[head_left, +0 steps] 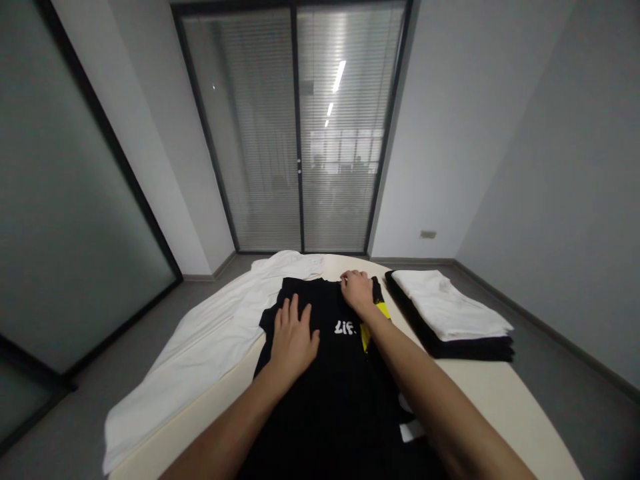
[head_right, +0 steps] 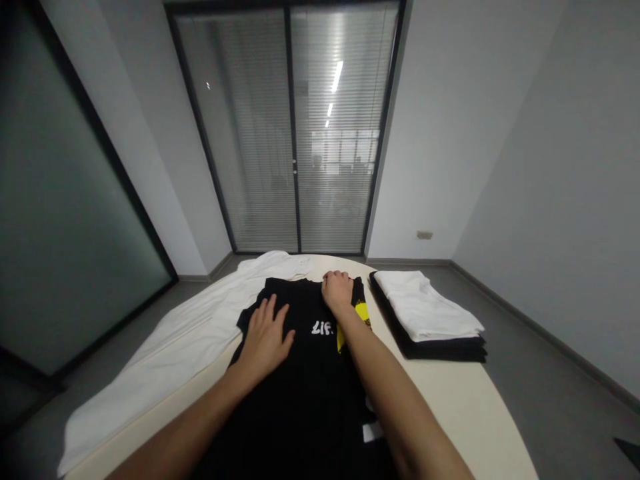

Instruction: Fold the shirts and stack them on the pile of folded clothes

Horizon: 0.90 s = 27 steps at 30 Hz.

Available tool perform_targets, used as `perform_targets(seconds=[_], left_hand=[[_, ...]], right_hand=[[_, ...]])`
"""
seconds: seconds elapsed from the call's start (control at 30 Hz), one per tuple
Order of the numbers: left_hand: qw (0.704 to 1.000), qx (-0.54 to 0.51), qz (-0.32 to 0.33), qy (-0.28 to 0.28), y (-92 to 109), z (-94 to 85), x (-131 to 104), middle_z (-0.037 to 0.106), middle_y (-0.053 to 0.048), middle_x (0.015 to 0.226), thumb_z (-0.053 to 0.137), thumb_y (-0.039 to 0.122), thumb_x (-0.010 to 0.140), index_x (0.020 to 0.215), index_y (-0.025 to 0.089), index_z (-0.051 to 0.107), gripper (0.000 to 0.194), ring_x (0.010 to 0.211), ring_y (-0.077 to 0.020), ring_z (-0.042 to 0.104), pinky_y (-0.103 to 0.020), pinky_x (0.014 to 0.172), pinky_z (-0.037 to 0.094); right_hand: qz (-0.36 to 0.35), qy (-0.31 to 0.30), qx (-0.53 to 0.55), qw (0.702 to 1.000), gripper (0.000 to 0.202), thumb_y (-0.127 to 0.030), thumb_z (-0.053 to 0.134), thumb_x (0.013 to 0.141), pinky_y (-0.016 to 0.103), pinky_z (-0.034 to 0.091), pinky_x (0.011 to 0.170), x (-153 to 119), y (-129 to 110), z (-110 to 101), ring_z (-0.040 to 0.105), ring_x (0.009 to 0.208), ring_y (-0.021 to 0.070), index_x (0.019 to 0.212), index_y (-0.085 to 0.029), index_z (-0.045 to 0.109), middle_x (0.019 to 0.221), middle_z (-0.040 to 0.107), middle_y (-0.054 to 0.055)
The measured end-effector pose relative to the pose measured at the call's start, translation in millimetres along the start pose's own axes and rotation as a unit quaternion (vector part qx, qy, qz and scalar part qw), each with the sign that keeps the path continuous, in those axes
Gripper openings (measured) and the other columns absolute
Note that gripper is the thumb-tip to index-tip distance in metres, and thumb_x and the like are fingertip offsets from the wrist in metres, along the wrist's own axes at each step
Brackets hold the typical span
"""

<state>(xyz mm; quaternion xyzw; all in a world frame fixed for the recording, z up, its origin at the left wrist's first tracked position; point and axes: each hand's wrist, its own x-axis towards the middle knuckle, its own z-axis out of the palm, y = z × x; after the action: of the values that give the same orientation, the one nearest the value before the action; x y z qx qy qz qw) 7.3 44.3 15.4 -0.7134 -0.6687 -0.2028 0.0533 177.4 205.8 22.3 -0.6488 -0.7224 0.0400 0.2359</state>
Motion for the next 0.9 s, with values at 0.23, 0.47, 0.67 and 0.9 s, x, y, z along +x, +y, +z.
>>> perform_targets(seconds=[0.23, 0.47, 0.67, 0.9], left_hand=[[0.991, 0.025, -0.069, 0.111, -85, -2.7, -11, 0.057, -0.015, 0.134, 0.054, 0.019, 0.088, 0.143, 0.014, 0.041, 0.057, 0.124, -0.0303, 0.052, -0.044, 0.106, 0.041], [0.995, -0.002, -0.063, 0.077, -101, 3.7, -11, 0.063, -0.011, 0.122, 0.057, 0.018, 0.089, 0.129, 0.016, 0.054, 0.04, 0.117, -0.0276, 0.055, -0.041, 0.102, 0.041], [0.995, -0.032, -0.074, 0.066, -106, 4.1, -7, 0.065, -0.009, 0.114, 0.058, 0.016, 0.088, 0.124, 0.018, 0.056, 0.037, 0.112, -0.0264, 0.057, -0.039, 0.099, 0.042], [0.995, -0.082, -0.051, 0.031, -105, 2.7, -4, 0.067, -0.006, 0.102, 0.053, 0.002, 0.079, 0.109, 0.02, 0.065, 0.037, 0.103, -0.0251, 0.059, -0.037, 0.095, 0.042]], right_hand=[[-0.015, -0.082, 0.08, 0.993, 0.037, -0.048, 0.047, 0.097, 0.036, 0.043, 0.092, -22, -70, 17, 0.063, 0.106, 0.0265, 0.101, -0.021, 0.072, 0.107, 0.074, 0.011], [0.014, -0.131, 0.18, 0.975, 0.039, -0.056, 0.058, 0.089, 0.028, 0.047, 0.079, -28, -113, 46, 0.068, 0.093, 0.0219, 0.099, -0.02, 0.072, 0.102, 0.075, 0.008], [0.02, -0.101, 0.234, 0.967, 0.026, -0.034, 0.053, 0.092, 0.023, 0.044, 0.068, -16, -121, 56, 0.065, 0.077, 0.0164, 0.085, -0.016, 0.07, 0.083, 0.073, 0.005], [0.029, -0.066, 0.236, 0.969, 0.027, -0.025, 0.045, 0.092, 0.022, 0.044, 0.072, 1, -92, 44, 0.065, 0.082, 0.0164, 0.085, -0.013, 0.069, 0.086, 0.072, 0.005]])
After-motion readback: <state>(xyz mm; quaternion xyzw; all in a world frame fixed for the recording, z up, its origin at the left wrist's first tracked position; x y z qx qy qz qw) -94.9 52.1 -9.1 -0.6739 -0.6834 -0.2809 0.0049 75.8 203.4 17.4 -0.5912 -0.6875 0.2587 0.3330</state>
